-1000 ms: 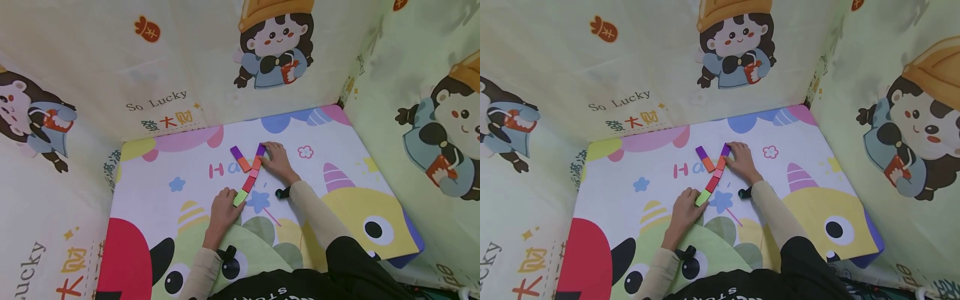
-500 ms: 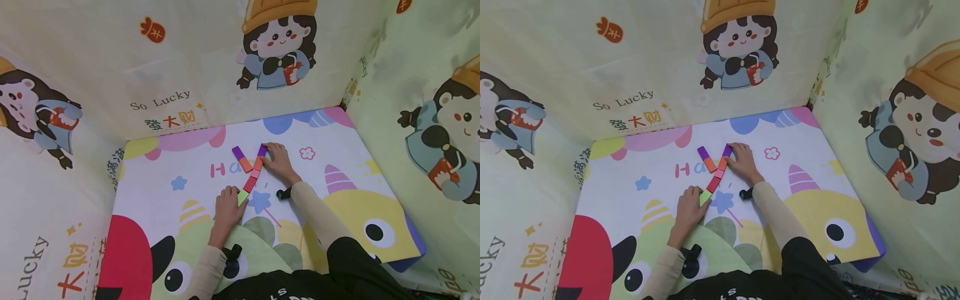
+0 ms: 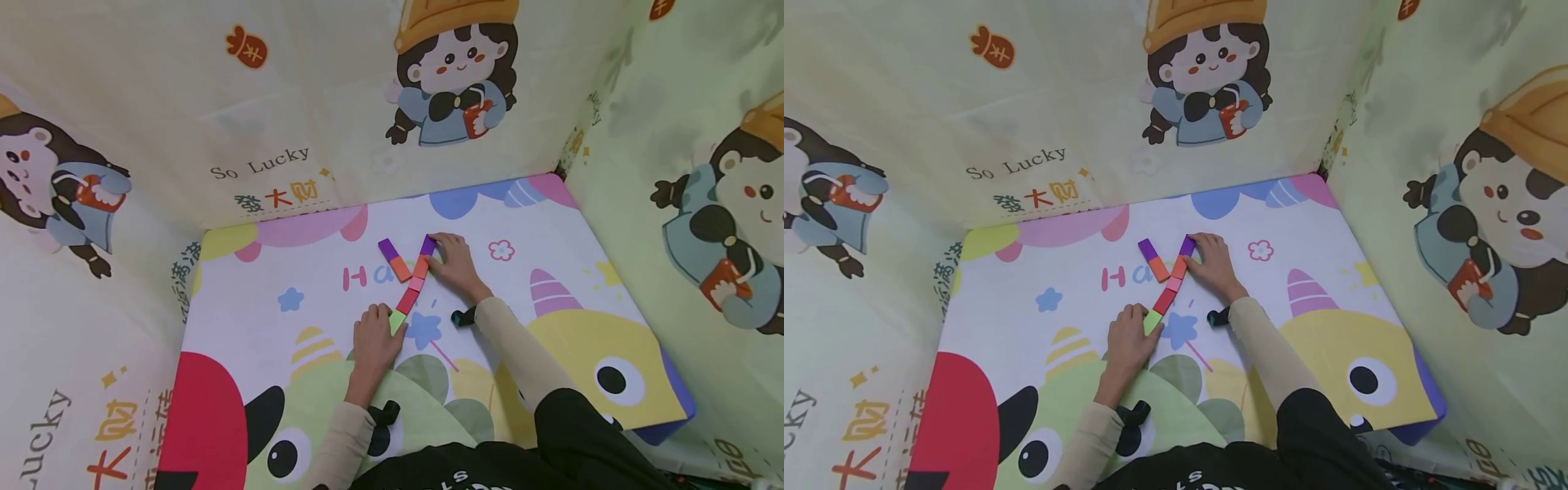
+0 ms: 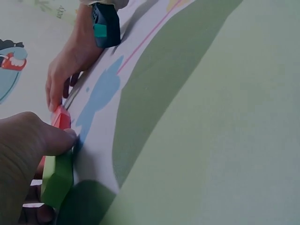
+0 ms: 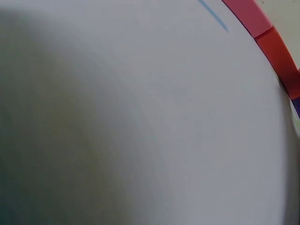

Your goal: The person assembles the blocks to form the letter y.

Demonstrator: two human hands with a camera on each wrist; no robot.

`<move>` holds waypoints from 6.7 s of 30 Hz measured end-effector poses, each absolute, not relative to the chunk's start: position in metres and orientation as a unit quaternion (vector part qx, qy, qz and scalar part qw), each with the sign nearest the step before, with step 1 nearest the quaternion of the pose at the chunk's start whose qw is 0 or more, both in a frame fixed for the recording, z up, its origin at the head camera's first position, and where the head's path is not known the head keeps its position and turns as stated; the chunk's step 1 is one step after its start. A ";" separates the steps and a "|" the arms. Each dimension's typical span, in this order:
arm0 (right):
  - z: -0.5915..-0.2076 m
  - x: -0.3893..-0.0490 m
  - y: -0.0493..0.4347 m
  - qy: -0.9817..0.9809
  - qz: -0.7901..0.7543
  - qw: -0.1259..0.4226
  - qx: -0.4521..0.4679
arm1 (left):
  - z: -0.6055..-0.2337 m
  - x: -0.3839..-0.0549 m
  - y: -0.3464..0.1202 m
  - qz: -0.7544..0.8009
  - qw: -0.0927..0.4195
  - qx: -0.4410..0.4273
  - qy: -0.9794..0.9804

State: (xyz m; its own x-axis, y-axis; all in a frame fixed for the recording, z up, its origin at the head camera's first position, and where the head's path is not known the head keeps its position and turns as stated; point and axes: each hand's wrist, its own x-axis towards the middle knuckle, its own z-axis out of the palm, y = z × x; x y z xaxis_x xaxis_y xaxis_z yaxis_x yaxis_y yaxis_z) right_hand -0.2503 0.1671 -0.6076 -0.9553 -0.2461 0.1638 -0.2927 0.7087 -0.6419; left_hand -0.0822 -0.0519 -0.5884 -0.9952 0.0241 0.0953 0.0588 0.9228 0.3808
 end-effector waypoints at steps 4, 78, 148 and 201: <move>-0.607 -0.249 0.169 -0.923 0.355 0.028 0.145 | -0.589 -0.084 -0.049 -0.199 0.045 -0.017 -0.979; -0.610 -0.251 0.169 -0.922 0.354 0.039 0.151 | -0.593 -0.095 -0.051 -0.220 0.053 -0.045 -0.973; -0.612 -0.252 0.168 -0.922 0.356 0.035 0.148 | -0.596 -0.090 -0.045 -0.237 0.070 -0.019 -0.969; -0.605 -0.253 0.168 -0.924 0.355 0.028 0.140 | -0.597 -0.092 -0.041 -0.228 0.106 -0.006 -0.968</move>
